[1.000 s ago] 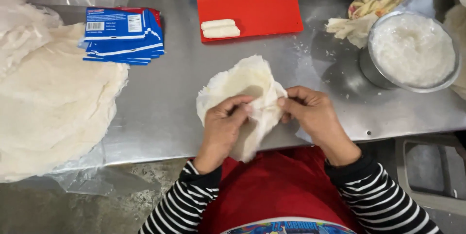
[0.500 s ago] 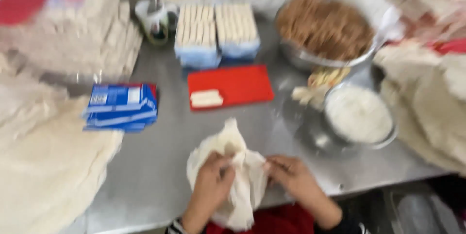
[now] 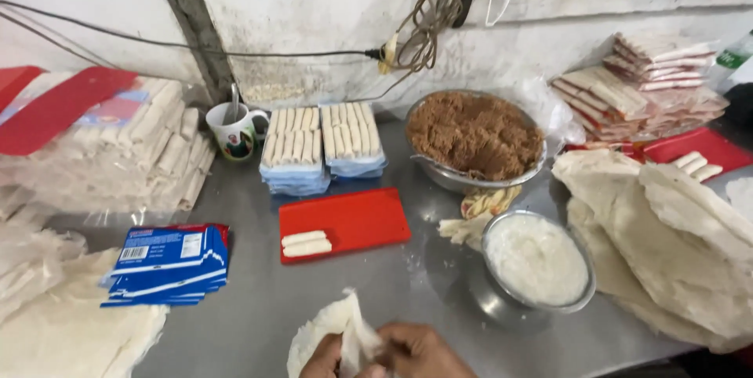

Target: Preparing lumpia by placing filling on wrappers, rolling them, and packing the finished rolls into trays and bags.

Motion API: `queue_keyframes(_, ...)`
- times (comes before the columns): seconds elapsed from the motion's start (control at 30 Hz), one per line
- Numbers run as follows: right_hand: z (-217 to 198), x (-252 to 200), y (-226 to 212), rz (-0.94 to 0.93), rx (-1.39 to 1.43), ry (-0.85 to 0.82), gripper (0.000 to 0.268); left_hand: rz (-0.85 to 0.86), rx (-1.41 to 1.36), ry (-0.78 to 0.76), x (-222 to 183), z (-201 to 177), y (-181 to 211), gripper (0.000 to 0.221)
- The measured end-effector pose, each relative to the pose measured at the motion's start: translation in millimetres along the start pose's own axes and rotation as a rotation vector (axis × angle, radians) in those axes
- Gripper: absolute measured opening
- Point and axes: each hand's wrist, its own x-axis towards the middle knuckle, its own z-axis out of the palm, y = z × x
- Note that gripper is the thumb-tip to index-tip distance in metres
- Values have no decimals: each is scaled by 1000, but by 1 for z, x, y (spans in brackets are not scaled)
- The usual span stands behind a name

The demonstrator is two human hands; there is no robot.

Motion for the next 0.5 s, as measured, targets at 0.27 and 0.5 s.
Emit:
queue_keyframes(0.27, -21, 4, 16, -21, 64, -89, 44, -114, -748, 118, 79, -11, -87, 59)
queue_keyframes(0.5, -35, 38, 53, -205, 48, 52, 12, 332, 69, -53, 41, -35, -54, 42)
